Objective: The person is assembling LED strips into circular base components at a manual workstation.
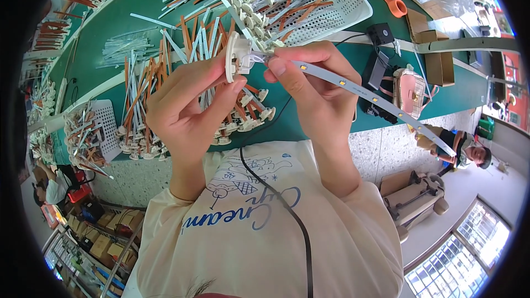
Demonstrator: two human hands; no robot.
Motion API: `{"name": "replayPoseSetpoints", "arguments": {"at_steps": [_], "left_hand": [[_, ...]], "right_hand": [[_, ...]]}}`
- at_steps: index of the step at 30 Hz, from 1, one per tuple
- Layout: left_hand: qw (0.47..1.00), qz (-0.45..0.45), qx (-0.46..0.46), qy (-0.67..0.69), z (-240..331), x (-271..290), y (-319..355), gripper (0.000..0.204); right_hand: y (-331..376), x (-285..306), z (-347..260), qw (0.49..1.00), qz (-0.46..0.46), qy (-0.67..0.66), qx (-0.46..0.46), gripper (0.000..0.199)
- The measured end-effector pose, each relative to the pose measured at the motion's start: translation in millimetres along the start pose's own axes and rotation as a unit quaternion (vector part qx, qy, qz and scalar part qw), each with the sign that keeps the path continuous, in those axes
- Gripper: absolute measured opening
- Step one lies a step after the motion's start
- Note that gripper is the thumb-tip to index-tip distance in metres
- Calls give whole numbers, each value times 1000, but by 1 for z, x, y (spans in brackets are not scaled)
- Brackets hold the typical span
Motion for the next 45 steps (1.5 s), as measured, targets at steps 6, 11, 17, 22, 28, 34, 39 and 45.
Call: {"name": "replayPoseSetpoints", "arguments": {"at_steps": [6,11,17,22,28,34,39,45], "left_hand": [[994,20,60,91,-11,-2,1,25],[997,-42,56,6,-27,-9,6,33],[974,20,227,10,-95,32,42,38],[928,13,343,-141,-149,90,108,34],[840,-140,461,-250,-159,61,171,36],[841,-144,431,-294,-161,60,172,29],[866,-38,442,-231,-178,98,175,27],[809,-102,322,-480,-206,115,165,26]], "right_hand": [[4,-8,0,999,11,-17,30,9],[-7,7,24,999,4,28,-19,7],[-72,70,97,974,-49,167,-145,12],[-114,131,181,915,-53,249,-314,20],[-126,125,228,907,-26,250,-338,48],[-105,118,197,877,-73,418,-225,56],[-69,112,147,952,-42,267,-144,39],[-21,106,138,940,-19,278,-196,31]]}}
Point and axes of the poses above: each hand's wrist, its own y-axis away from the middle knuckle, its own x-axis out of the back of the hand, z = x × y, the point moved 5 cm from there along -y, towards the middle knuckle, and after that the axes turned 4 degrees about -z, right-handed, at the moved point
